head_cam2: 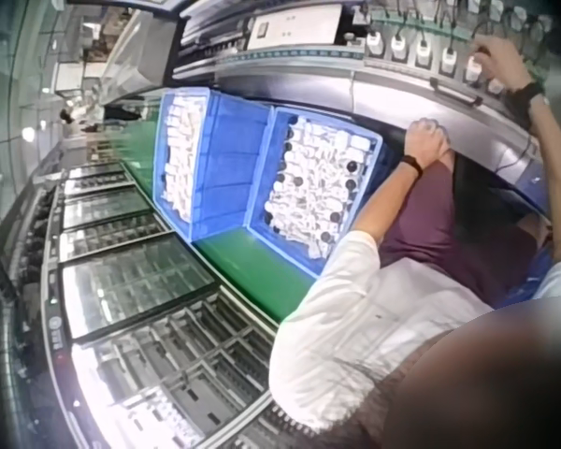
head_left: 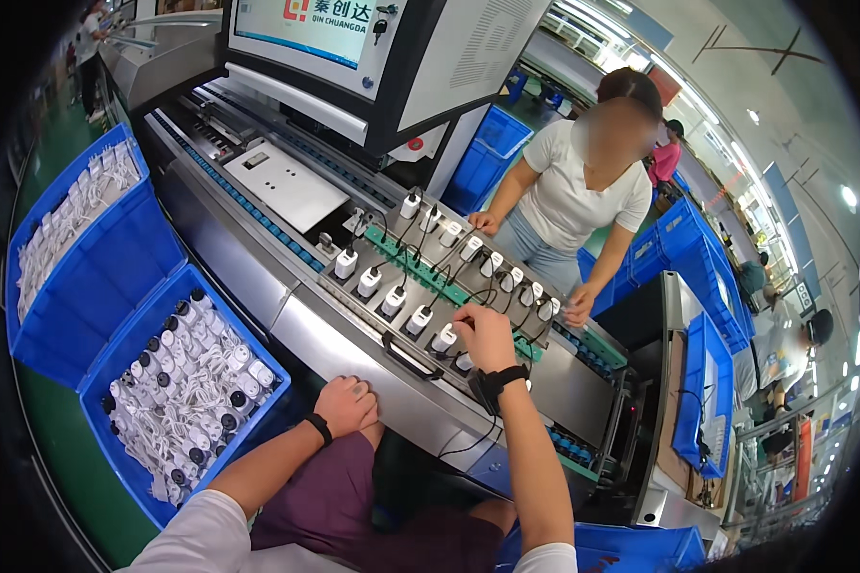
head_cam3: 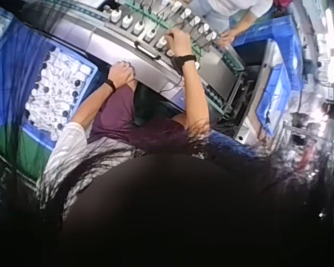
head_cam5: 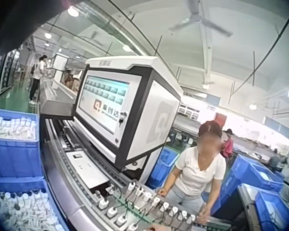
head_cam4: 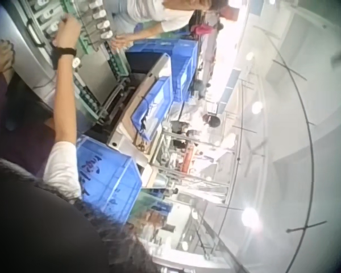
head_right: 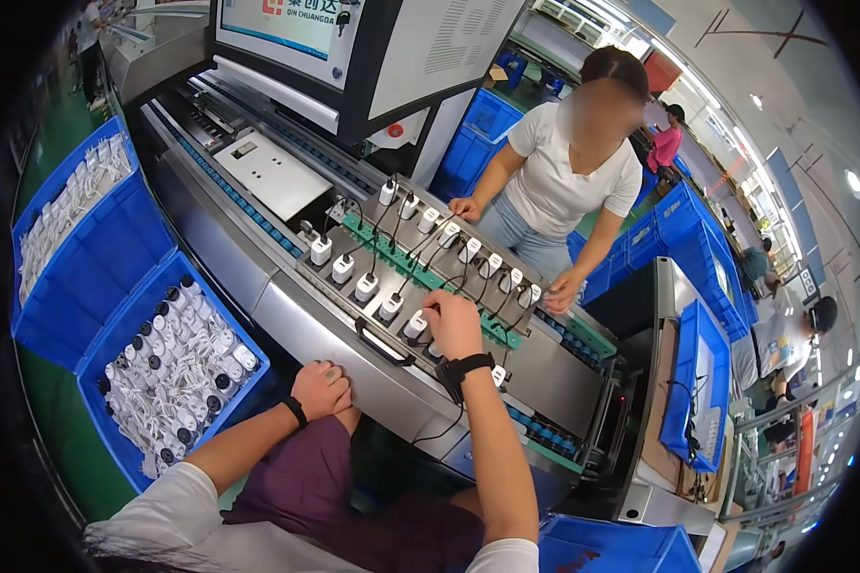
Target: Assembling and testing electronic components on a factory production line.
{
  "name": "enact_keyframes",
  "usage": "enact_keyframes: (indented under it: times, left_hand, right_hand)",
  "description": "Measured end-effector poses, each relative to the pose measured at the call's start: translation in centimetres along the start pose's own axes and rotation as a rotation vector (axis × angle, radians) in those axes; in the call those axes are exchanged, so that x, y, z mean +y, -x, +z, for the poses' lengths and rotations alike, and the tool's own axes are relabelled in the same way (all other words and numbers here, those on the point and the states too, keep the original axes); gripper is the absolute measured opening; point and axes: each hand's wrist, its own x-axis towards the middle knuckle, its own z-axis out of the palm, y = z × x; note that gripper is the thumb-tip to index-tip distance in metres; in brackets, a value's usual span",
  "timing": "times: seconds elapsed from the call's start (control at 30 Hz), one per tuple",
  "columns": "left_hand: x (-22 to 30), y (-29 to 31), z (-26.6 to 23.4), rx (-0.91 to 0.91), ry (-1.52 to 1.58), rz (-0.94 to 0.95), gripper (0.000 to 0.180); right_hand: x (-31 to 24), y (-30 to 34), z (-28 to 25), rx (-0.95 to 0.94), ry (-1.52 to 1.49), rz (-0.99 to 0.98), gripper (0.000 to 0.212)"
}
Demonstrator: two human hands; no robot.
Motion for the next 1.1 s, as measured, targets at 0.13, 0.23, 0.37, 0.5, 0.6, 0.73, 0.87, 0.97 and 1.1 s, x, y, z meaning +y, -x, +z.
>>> enact_keyframes:
  times: [0.13,0.23,0.37,0.5,0.6,0.73,0.87,0.97,1.1]
  left_hand:
    - [0.0,0.0,-0.1,-0.007,0.011,0.0,0.018]
    - [-0.1,-0.1,0.1,-0.015,0.009,0.0,0.018]
    - [-0.2,-0.1,0.2,-0.02,-0.001,0.009,0.019]
    - [0.0,-0.3,-0.1,-0.006,-0.021,0.022,0.019]
    - [0.2,0.4,-0.3,-0.022,-0.068,0.004,0.019]
    - [0.4,-0.3,0.0,-0.042,-0.052,0.002,0.019]
    - [0.6,0.6,0.0,-0.026,-0.064,0.005,0.02]
    - [0.2,0.3,0.2,-0.019,-0.054,0.024,0.02]
    - [0.3,0.4,0.3,-0.05,-0.038,0.025,0.018]
  right_hand:
    - [0.2,0.3,0.7,0.003,0.089,-0.071,0.009]
    - [-0.2,0.7,1.1,0.027,0.155,-0.071,0.009]
    - [-1.4,1.4,1.7,0.074,0.226,0.017,0.009]
    - [-1.9,2.2,1.3,0.117,0.287,0.025,0.011]
    - [-2.5,3.5,1.7,0.303,0.331,-0.092,0.027]
    - [-2.4,6.3,1.0,0.723,0.327,0.083,0.052]
    - [-2.5,5.4,-0.6,0.255,-0.516,0.487,0.055]
    - [0.9,4.5,-0.7,0.142,-1.044,0.55,0.059]
    - [3.7,3.8,1.3,0.211,-0.97,0.497,0.062]
